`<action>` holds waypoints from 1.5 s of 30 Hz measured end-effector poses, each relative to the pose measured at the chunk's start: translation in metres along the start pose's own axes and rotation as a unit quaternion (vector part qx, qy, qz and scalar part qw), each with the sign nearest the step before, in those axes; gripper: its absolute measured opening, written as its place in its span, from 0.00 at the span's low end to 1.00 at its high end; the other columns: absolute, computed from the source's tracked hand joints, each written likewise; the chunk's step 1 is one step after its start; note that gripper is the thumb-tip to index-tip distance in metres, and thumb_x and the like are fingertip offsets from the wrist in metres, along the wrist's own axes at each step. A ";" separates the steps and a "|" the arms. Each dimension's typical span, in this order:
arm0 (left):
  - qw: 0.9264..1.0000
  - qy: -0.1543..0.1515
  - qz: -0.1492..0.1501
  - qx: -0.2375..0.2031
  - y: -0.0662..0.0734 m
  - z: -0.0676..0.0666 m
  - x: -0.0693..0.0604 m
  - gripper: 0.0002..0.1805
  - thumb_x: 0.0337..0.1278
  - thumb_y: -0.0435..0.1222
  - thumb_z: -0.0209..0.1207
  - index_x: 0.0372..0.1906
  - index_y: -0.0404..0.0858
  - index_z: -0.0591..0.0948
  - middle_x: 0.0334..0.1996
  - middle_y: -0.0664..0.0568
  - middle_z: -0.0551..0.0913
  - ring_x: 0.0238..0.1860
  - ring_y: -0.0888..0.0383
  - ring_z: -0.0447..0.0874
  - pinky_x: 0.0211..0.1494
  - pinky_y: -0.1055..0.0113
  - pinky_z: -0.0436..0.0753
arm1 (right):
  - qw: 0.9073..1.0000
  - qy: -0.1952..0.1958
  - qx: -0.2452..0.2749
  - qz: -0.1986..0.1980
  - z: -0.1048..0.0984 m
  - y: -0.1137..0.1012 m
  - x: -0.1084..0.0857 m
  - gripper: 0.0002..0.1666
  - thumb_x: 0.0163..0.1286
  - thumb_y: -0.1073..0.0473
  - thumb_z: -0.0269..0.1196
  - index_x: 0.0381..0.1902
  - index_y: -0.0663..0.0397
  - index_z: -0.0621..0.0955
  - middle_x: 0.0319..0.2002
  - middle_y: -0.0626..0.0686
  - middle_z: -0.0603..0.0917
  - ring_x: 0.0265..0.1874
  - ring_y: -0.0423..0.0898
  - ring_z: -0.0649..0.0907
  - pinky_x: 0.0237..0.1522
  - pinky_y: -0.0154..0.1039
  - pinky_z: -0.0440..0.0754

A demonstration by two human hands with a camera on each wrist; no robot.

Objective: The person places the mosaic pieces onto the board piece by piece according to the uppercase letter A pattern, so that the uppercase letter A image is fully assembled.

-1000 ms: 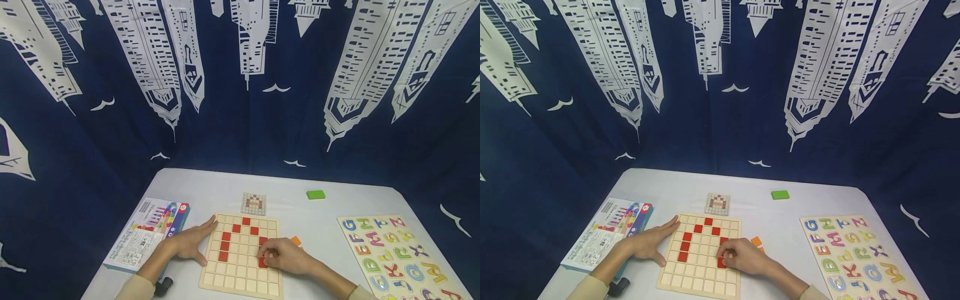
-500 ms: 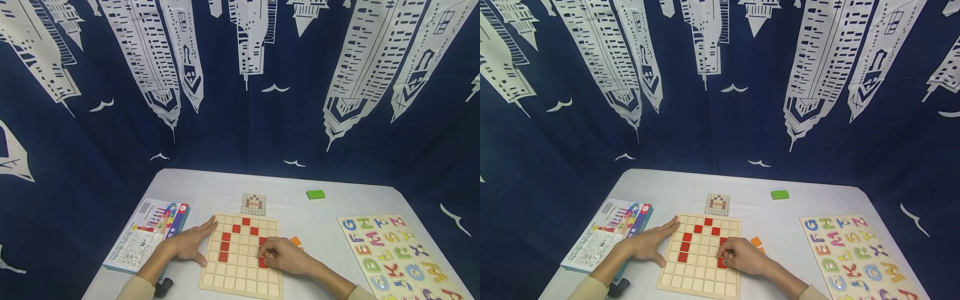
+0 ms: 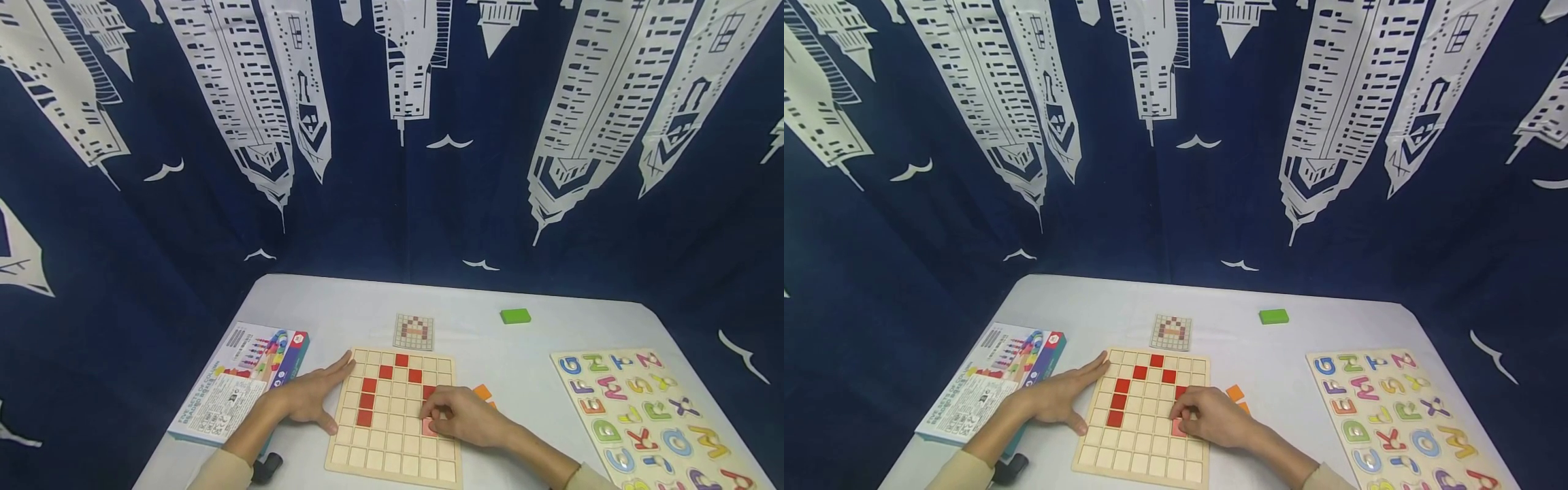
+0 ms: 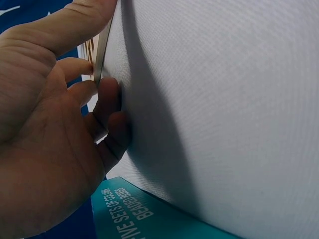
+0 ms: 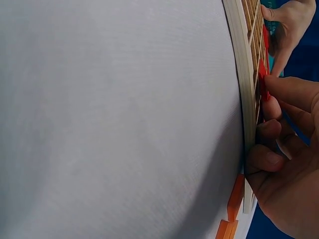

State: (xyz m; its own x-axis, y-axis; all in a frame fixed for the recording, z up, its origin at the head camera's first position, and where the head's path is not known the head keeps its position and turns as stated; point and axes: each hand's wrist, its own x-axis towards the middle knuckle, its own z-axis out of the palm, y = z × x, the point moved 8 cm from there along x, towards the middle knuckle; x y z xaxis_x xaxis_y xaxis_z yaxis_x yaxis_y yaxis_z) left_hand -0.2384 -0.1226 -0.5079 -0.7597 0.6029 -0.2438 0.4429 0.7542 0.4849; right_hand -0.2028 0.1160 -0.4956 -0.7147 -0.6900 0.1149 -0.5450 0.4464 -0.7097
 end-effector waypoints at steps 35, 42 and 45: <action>1.000 -0.003 0.004 0.003 0.001 0.000 0.001 0.67 0.20 0.58 0.69 0.73 0.46 0.48 0.73 0.55 0.36 0.70 0.47 0.48 0.66 0.47 0.57 | 0.999 -0.009 0.013 0.028 -0.001 0.005 0.000 0.06 0.60 0.57 0.65 0.36 0.39 0.83 0.32 0.41 0.80 0.30 0.42 0.75 0.29 0.28 0.72; 1.000 -0.003 0.002 0.001 -0.001 0.001 0.000 0.66 0.21 0.59 0.69 0.73 0.47 0.48 0.73 0.56 0.36 0.70 0.47 0.48 0.66 0.47 0.57 | 0.999 -0.005 0.019 0.051 -0.008 0.007 -0.001 0.06 0.59 0.55 0.65 0.36 0.37 0.83 0.35 0.39 0.82 0.32 0.41 0.75 0.31 0.30 0.73; 1.000 -0.003 0.001 0.000 -0.001 0.001 0.000 0.66 0.21 0.58 0.69 0.73 0.47 0.48 0.73 0.56 0.36 0.70 0.47 0.48 0.66 0.47 0.57 | 0.999 0.000 0.016 0.050 -0.012 0.007 -0.002 0.06 0.59 0.55 0.65 0.36 0.37 0.83 0.35 0.39 0.82 0.29 0.39 0.74 0.29 0.30 0.73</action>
State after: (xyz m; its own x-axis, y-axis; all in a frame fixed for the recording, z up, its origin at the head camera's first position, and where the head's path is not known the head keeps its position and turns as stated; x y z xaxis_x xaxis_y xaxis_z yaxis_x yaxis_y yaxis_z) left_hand -0.2381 -0.1230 -0.5089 -0.7553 0.6064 -0.2484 0.4449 0.7528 0.4851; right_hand -0.2105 0.1273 -0.4923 -0.7645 -0.6432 0.0420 -0.4565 0.4944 -0.7397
